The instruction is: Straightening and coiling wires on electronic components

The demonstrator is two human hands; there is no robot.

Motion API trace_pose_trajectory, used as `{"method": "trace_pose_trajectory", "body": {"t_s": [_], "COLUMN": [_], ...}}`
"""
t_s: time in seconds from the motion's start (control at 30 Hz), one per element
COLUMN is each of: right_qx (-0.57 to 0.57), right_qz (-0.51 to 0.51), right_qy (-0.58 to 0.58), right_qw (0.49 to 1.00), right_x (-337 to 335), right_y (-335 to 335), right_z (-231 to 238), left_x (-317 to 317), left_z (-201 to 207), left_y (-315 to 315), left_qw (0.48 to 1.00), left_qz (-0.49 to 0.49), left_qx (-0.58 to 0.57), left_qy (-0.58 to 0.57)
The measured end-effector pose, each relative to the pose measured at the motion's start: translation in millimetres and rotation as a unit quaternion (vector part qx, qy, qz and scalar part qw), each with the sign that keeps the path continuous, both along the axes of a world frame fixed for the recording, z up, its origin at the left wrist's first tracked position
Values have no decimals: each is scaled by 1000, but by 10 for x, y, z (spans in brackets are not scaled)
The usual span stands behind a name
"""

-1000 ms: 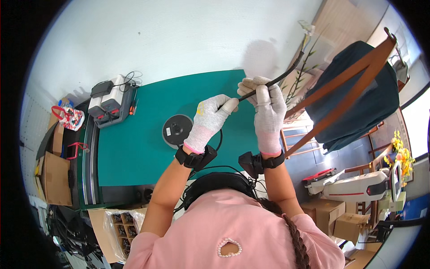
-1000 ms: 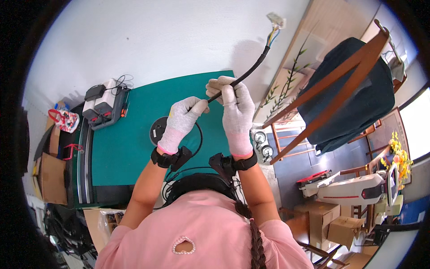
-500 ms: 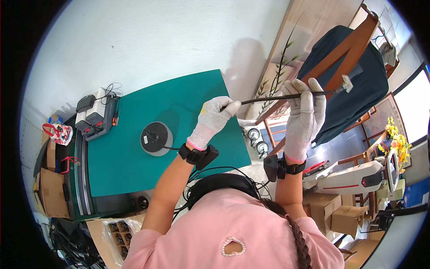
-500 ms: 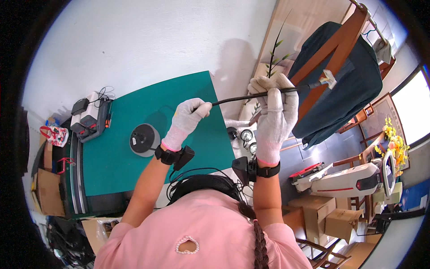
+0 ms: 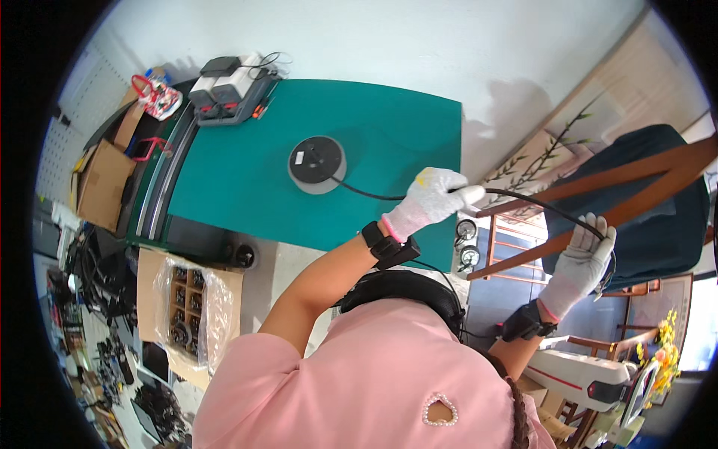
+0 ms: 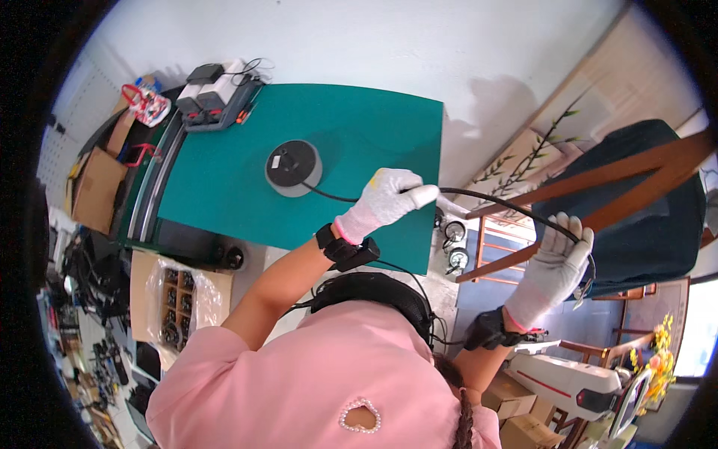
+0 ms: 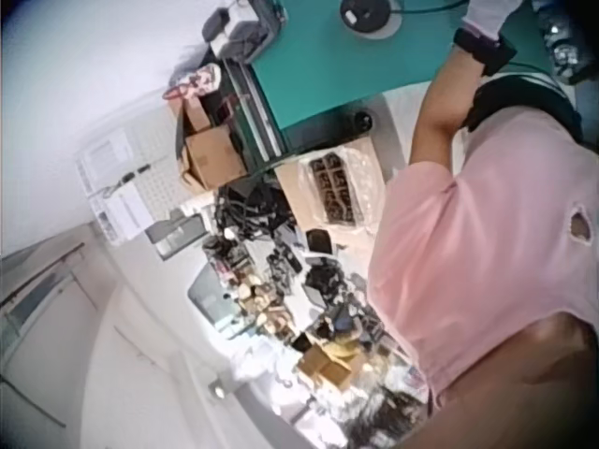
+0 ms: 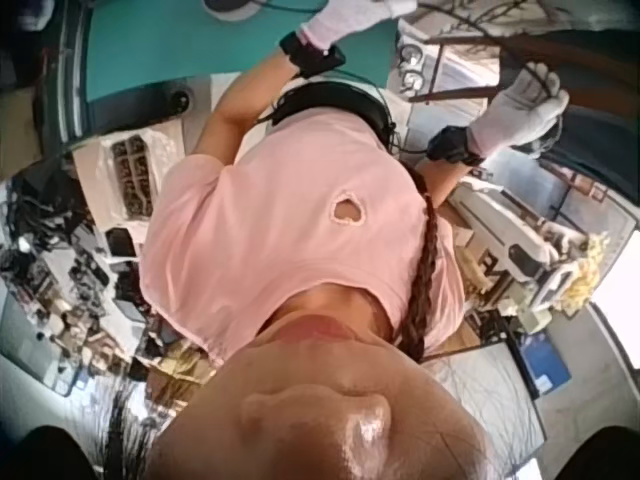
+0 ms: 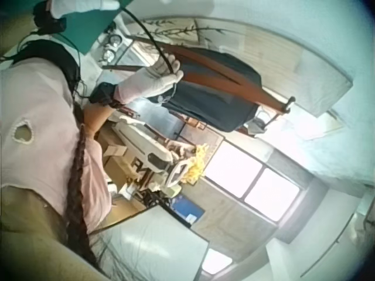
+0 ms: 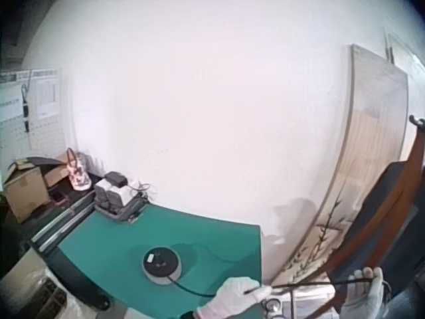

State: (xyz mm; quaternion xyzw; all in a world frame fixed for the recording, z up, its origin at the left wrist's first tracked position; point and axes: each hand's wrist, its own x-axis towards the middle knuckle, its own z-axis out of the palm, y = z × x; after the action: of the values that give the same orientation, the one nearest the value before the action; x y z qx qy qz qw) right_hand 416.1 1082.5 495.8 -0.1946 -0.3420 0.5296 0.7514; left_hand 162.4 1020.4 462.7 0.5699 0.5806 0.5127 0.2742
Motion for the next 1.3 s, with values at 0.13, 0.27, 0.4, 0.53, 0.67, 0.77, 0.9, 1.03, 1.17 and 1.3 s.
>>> {"method": "trace_pose_trajectory", "body": {"t_s": [0.13,0.27,0.4,0.53,0.67,0.77,0.9,1.03,1.17,1.3], "right_qx": [-23,-37,-44,-49,-53,-56,-13,13,-46,-45], "right_qz": [-21,-117,-165,-108,30,52,20,-144,-346,-346], "right_qy": [1,-64,-134,-109,1,64,59,-163,-563,-554], "right_qw": [1000,990,976,987,998,995,998,976,749,756], "right_x": [229,236,349,541,679,591,463,261,365,381], "right_y": [-6,-130,-216,-282,-335,-431,-481,-628,-754,-805], "right_z": [-108,-93,-127,-115,-273,-280,-288,-171,-186,-251], "left_x": [-189,-452,-418,-485,-834,-1058,-1138,-1204,-1628,-2123], "left_z": [-123,-415,-276,-128,-183,-193,-319,-334,-424,-735], "left_y": [-47,-134,-222,-84,74,143,197,186,93,-156], "left_qw": [990,951,918,897,872,887,914,942,935,974], "left_qz": [-80,-21,41,10,33,80,140,79,36,165], "left_qx": [106,140,188,225,233,187,127,49,103,23], "left_qy": [57,274,347,380,430,414,360,322,337,154]}}
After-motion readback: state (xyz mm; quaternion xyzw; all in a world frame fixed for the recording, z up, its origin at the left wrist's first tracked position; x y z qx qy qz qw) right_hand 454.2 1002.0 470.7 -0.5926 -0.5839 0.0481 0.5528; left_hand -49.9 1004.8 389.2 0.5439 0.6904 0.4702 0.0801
